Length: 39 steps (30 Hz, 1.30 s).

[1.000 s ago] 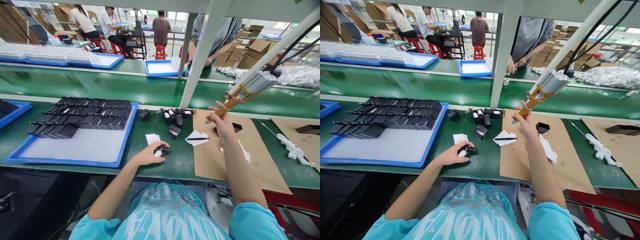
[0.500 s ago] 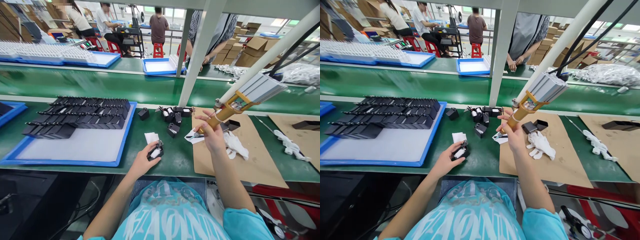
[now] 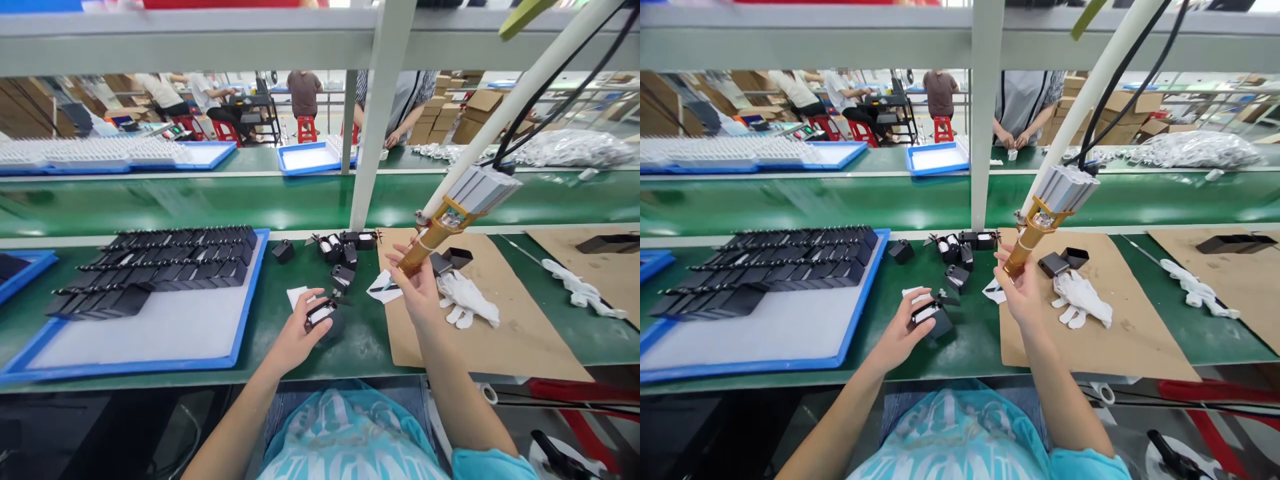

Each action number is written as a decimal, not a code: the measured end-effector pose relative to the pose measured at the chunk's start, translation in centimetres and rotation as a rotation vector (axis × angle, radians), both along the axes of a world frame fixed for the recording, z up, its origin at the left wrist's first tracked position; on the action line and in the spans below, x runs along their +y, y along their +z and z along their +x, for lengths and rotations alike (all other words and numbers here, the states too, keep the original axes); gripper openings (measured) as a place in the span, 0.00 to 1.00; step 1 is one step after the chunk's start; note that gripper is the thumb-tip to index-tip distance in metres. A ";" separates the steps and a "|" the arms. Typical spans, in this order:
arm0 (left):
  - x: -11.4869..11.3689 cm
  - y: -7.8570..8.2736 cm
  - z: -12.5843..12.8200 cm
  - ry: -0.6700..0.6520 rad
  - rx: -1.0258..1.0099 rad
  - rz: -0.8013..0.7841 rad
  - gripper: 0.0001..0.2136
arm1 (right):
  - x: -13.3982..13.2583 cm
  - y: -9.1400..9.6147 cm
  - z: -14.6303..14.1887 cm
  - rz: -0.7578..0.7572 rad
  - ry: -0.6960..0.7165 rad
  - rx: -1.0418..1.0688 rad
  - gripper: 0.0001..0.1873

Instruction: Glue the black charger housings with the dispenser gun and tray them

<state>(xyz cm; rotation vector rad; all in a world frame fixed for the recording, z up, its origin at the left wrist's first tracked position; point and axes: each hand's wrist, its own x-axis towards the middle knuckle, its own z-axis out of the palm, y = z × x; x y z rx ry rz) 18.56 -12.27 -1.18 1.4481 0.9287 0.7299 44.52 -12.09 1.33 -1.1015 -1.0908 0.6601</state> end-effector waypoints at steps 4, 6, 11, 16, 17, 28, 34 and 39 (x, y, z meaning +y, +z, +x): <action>1.7 2.6 1.1 -0.156 0.008 0.008 0.28 | 0.9 -1.8 1.9 0.044 -0.155 -0.016 0.34; 2.6 3.3 1.6 -0.194 0.045 0.058 0.28 | 1.2 -2.5 2.7 0.062 -0.210 -0.012 0.37; 4.2 2.4 2.7 -0.204 0.020 0.065 0.22 | 0.3 -2.7 2.9 0.212 -0.427 -0.161 0.33; 4.3 0.5 2.9 -0.216 -0.009 -0.031 0.19 | -1.3 -1.2 1.0 0.231 0.364 -0.628 0.20; 4.2 0.4 2.9 -0.211 0.006 -0.026 0.19 | -1.3 -1.0 0.6 0.219 0.486 -0.659 0.19; 3.7 -1.0 3.3 -0.050 0.278 0.727 0.16 | -1.0 -2.1 -0.5 -0.091 0.365 -0.528 0.12; 3.2 -2.7 3.0 -0.007 0.318 0.998 0.13 | -0.8 -1.3 -3.4 -0.185 0.063 -0.598 0.08; 3.5 -1.6 3.4 0.132 0.384 0.893 0.17 | -0.5 0.5 -4.4 -0.145 0.227 -0.560 0.12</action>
